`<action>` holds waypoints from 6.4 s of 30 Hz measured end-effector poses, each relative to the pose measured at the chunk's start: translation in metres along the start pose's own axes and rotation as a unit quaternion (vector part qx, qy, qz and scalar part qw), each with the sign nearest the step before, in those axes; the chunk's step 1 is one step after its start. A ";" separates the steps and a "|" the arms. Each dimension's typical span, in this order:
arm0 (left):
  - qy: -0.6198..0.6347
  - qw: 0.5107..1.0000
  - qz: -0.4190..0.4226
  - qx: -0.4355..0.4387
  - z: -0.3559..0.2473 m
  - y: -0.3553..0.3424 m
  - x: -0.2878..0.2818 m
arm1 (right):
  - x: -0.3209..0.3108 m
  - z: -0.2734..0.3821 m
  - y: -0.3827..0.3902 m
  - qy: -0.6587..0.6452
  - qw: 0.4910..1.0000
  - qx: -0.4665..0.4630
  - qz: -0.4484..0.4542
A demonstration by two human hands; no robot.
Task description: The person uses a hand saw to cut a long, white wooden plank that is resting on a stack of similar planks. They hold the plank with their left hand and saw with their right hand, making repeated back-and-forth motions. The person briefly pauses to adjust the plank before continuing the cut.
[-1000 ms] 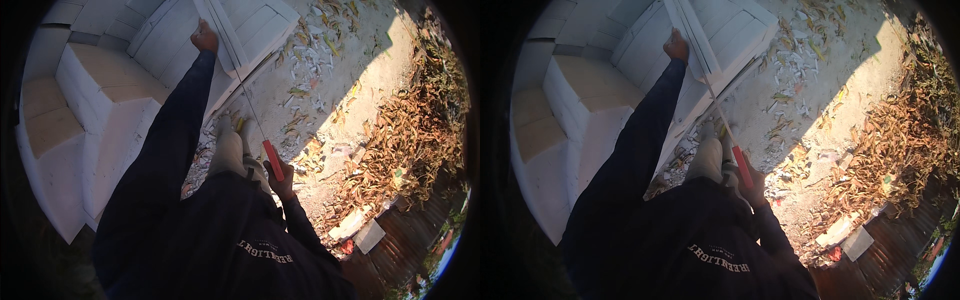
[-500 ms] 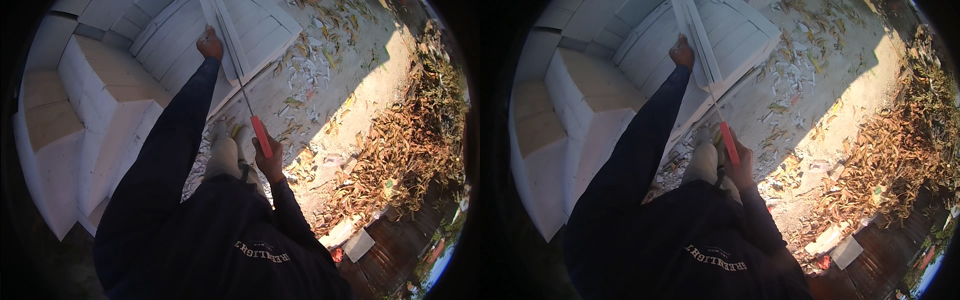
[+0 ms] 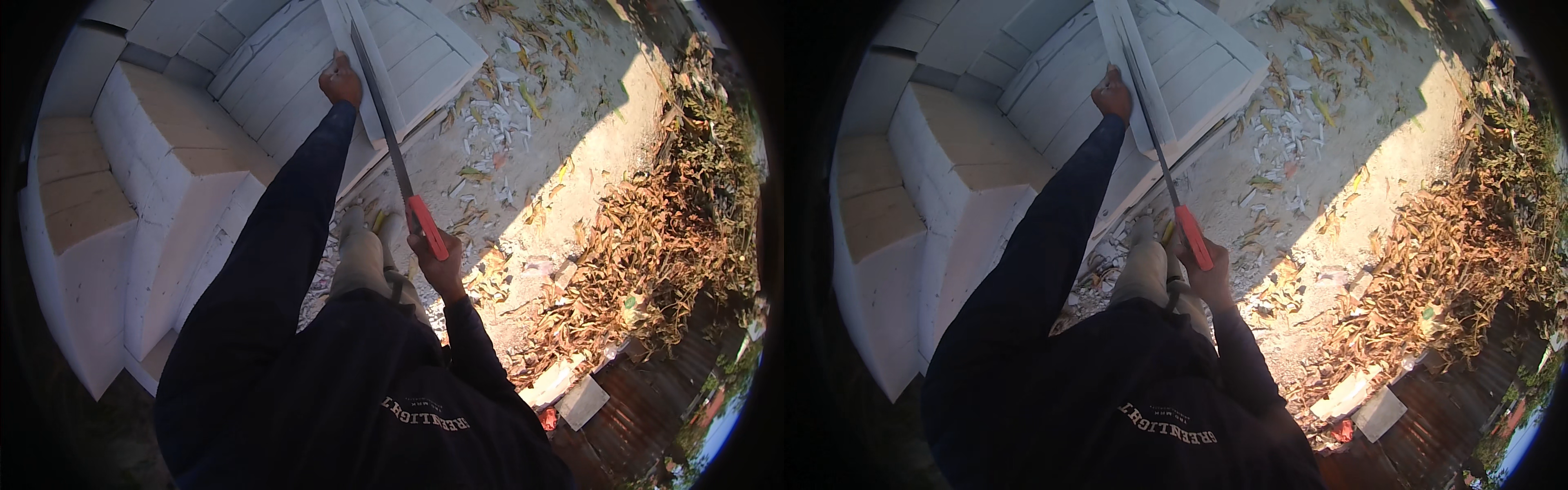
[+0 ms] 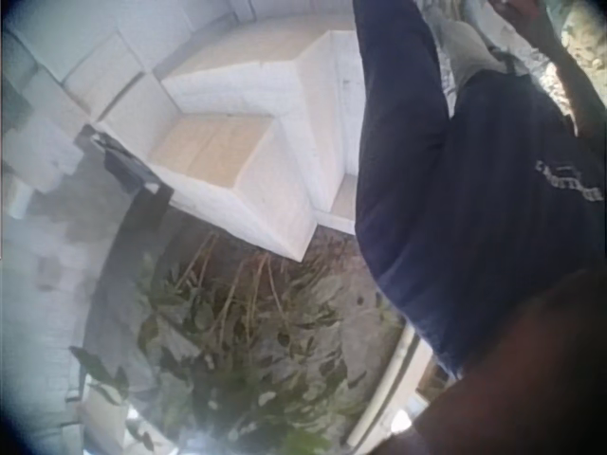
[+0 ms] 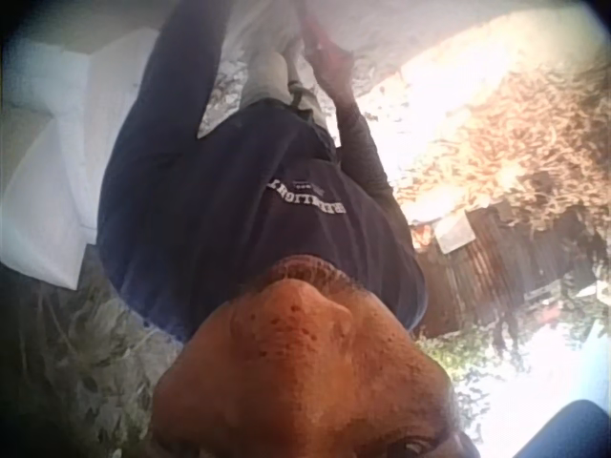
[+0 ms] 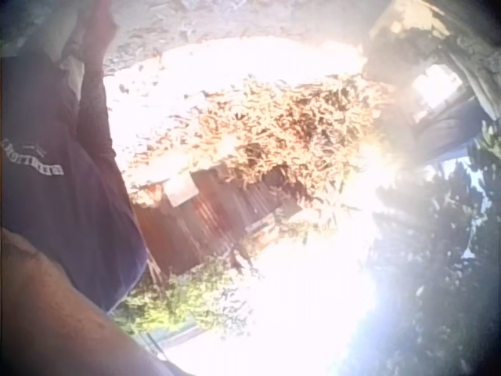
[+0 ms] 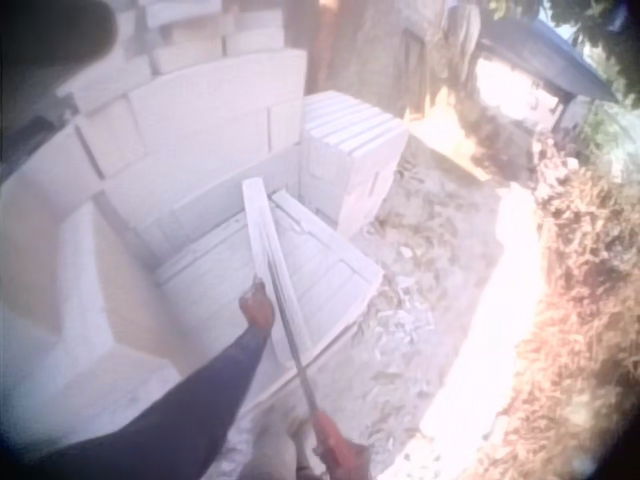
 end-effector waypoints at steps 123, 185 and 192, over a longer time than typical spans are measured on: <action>-0.153 0.961 0.231 0.014 0.003 0.083 -0.045 | -0.044 0.038 0.033 0.021 0.999 0.022 -0.044; -0.101 0.976 0.190 -0.009 -0.001 0.086 -0.044 | -0.023 0.076 -0.044 0.075 0.997 -0.025 -0.008; -0.229 0.950 0.211 -0.010 -0.004 0.085 -0.049 | -0.041 0.118 -0.024 0.050 0.993 -0.019 -0.100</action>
Point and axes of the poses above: each hand's wrist, its own y-axis away from the middle knuckle, its own x-axis out of the palm, z = x × y, the point moved 8 cm from there along -y, towards the middle knuckle, and after that the axes turned 13 degrees about y, right-handed, at the moved point
